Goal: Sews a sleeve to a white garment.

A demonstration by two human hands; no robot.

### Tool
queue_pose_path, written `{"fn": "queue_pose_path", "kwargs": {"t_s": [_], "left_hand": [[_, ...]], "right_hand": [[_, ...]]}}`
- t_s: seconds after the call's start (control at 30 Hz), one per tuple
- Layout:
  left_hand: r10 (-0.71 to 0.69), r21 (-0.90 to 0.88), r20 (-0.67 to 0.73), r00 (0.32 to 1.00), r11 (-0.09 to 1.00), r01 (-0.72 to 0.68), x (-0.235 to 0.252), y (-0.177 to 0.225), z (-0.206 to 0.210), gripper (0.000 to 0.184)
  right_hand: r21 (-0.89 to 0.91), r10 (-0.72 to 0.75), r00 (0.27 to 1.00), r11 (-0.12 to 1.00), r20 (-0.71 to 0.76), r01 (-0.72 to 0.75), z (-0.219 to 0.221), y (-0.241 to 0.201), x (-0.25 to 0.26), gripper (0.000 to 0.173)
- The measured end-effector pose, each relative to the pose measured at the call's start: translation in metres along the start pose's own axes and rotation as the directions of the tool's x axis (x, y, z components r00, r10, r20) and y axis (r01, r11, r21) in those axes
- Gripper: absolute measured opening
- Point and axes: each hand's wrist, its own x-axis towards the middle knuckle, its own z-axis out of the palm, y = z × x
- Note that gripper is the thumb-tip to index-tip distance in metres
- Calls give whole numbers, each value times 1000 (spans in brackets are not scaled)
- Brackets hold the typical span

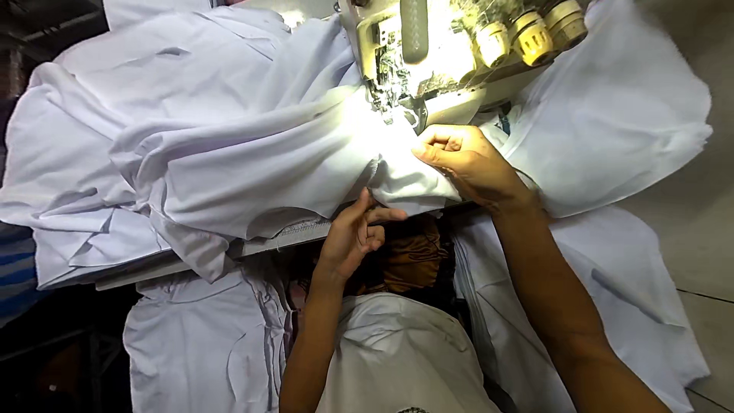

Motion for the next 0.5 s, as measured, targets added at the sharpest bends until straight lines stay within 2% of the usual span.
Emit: {"fn": "queue_pose_path", "kwargs": {"t_s": [0.07,0.13,0.17,0.23,0.3,0.33,0.37,0.4,0.5], "left_hand": [[69,-17,-171,983,997,-73,2,-3,7,37],[221,20,-350,910,973,-229,0,-7,12,33],[336,72,-409,849,939,-337,-3,-9,12,28],[588,259,-451,672,806,-531,-10,-10,12,14],[770,473,-414,485,637,-608,-17,-6,7,6],[831,567,-367,418,556,-608,-20,-2,2,6],[871,639,-309,381,487,-595,-23,3,-2,8],[891,681,-251,377,440,-585,-24,11,-6,11],[890,708,-152,429,401,-582,-25,37,-9,20]], "right_hand": [[3,3,1000,1000,-2,-3,-1,-1,1,11],[12,-3,1000,1000,-28,3,-3,-2,3,13],[12,-18,998,1000,-58,19,-3,-2,4,13],[-27,-45,992,999,-118,42,0,-4,2,12],[-113,-70,985,992,-159,52,5,-6,-5,13],[-176,-92,980,982,-176,60,10,-7,-10,15],[-215,-106,977,974,-188,64,14,-8,-11,17],[-232,-118,975,970,-187,73,16,-7,-9,18],[-195,-152,973,974,-176,117,22,-4,1,15]]}}
